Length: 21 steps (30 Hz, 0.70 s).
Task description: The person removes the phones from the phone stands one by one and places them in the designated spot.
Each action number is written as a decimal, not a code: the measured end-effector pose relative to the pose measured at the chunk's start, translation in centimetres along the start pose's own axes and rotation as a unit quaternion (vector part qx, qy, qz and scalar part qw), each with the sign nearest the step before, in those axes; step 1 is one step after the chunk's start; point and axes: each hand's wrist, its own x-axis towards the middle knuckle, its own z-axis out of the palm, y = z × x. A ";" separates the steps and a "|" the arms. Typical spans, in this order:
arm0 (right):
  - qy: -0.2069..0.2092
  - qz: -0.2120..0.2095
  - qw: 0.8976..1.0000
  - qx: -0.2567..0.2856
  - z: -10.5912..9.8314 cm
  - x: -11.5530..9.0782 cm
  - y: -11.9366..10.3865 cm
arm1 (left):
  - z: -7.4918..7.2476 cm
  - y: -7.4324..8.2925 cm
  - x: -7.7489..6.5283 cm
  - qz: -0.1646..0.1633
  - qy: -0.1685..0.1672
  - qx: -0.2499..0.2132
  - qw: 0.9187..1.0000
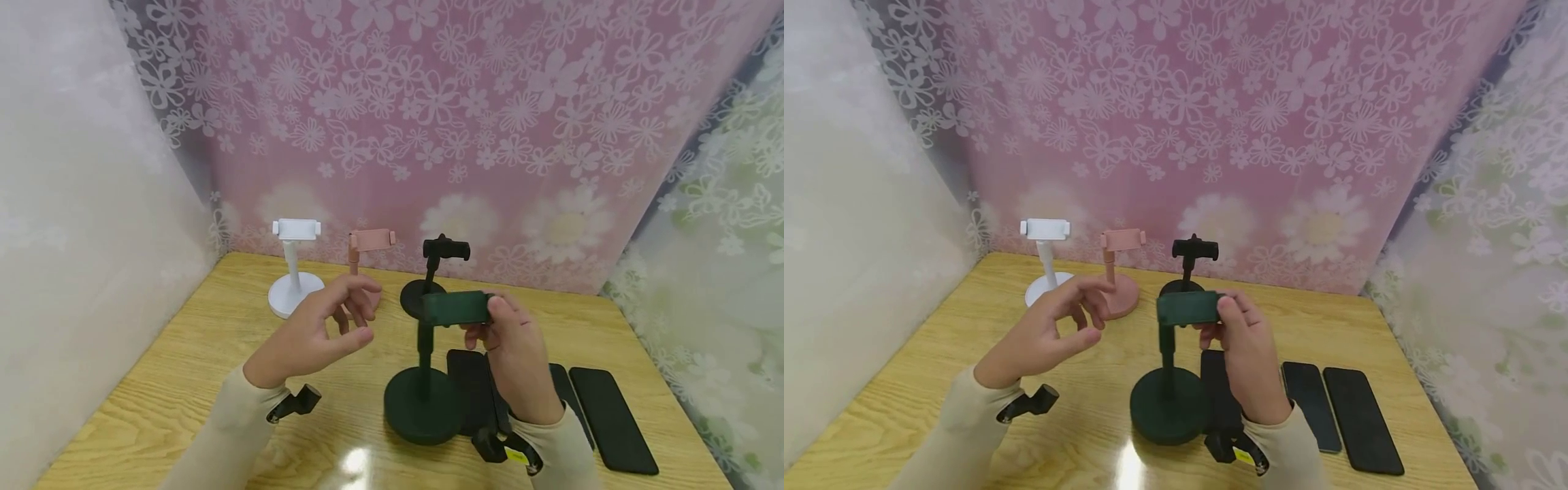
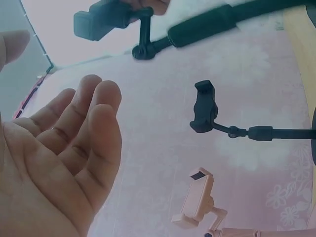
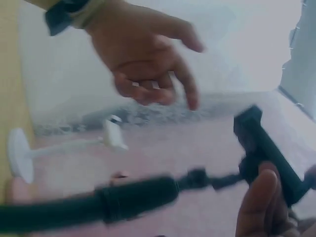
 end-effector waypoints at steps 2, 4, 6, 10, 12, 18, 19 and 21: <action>0.028 -0.046 0.997 0.049 -0.8 0.0 -1.1 | 0.1 -0.1 0.1 0.006 -0.005 0.000 1.000; 0.059 -0.104 0.988 0.100 -1.7 0.1 -1.9 | 0.2 -0.1 0.2 0.014 -0.012 -0.002 1.000; 0.100 -0.163 0.974 0.121 -2.4 0.3 -2.4 | 0.3 -0.2 0.3 0.017 -0.018 -0.008 1.000; 0.198 -0.231 0.947 0.107 -3.6 1.4 -2.3 | 0.4 -0.1 0.4 0.021 -0.034 -0.022 0.999; 0.241 -0.240 0.938 0.073 -4.4 2.2 -1.6 | 0.5 -0.1 0.4 0.017 -0.040 -0.028 0.999; 0.307 -0.254 0.917 -0.005 -6.8 4.8 1.8 | 0.9 -0.1 0.2 0.003 -0.065 -0.039 0.997; 0.309 -0.257 0.916 -0.003 -7.2 5.1 2.4 | 0.9 -0.1 0.2 0.004 -0.071 -0.042 0.997; 0.310 -0.260 0.915 -0.009 -8.0 5.6 3.2 | 1.0 -0.2 0.2 0.009 -0.083 -0.047 0.995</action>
